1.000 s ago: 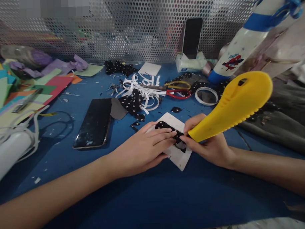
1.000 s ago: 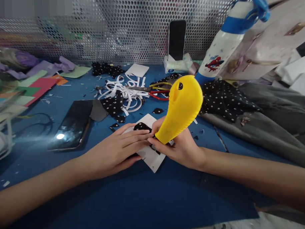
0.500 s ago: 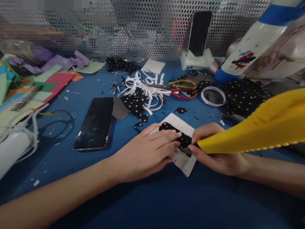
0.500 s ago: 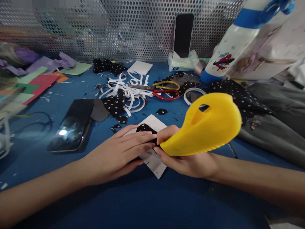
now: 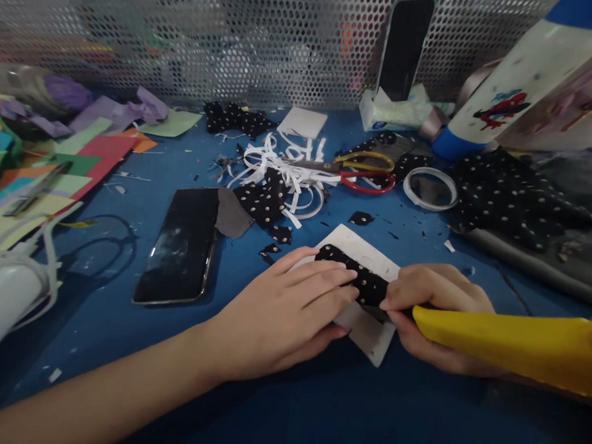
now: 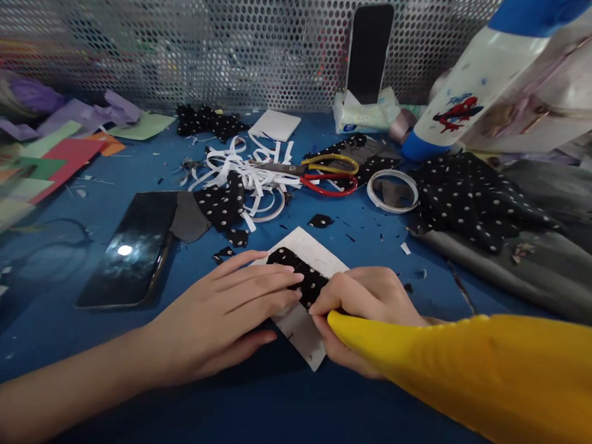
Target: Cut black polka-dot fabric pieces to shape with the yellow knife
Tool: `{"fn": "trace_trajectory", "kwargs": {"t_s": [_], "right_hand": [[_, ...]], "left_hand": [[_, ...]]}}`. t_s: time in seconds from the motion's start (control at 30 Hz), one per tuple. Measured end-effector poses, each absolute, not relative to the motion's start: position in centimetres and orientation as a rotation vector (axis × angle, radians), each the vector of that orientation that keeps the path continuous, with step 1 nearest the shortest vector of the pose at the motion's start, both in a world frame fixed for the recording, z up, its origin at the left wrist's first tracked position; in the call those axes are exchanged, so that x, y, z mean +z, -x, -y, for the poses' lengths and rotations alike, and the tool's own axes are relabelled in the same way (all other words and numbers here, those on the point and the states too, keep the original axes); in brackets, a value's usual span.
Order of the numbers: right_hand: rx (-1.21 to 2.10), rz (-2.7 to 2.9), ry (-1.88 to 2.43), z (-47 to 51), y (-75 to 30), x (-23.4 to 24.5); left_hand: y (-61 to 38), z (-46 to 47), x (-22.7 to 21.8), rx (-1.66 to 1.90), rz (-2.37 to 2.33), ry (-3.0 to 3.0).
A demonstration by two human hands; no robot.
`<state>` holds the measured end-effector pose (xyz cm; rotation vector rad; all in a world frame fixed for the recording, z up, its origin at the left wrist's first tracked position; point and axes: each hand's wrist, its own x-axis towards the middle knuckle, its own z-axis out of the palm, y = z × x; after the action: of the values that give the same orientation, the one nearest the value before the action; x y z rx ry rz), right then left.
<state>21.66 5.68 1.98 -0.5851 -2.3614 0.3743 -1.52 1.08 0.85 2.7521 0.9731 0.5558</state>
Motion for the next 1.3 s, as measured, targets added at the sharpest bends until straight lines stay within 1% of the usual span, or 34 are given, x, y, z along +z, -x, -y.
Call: {"fn": "trace_trajectory", "kwargs": {"t_s": [0.3, 0.63, 0.8, 0.93, 1.03, 1.3], "right_hand": [[0.472, 2.442, 0.430, -6.4, -22.1, 2.3], [0.534, 2.440, 0.425, -6.9, -21.9, 2.2], [0.568, 2.435, 0.515, -6.7, -21.8, 2.4], [0.848, 2.230, 0.566, -6.4, -21.8, 2.4], [1.065, 2.034, 0.481, -6.5, -22.1, 2.1], [1.227, 1.890, 0.317, -6.3, -22.9, 2.4]], "left_hand": [[1.7, -1.2, 0.8, 0.571, -0.982, -2.731], [1.6, -1.2, 0.9, 0.542, -0.948, -2.735], [1.6, -1.3, 0.8, 0.512, -0.932, -2.747], [1.5, -1.3, 0.8, 0.505, -0.927, -2.756], [1.4, -1.3, 0.8, 0.494, -0.922, -2.761], [1.3, -1.2, 0.7, 0.543, -0.942, -2.777]]}}
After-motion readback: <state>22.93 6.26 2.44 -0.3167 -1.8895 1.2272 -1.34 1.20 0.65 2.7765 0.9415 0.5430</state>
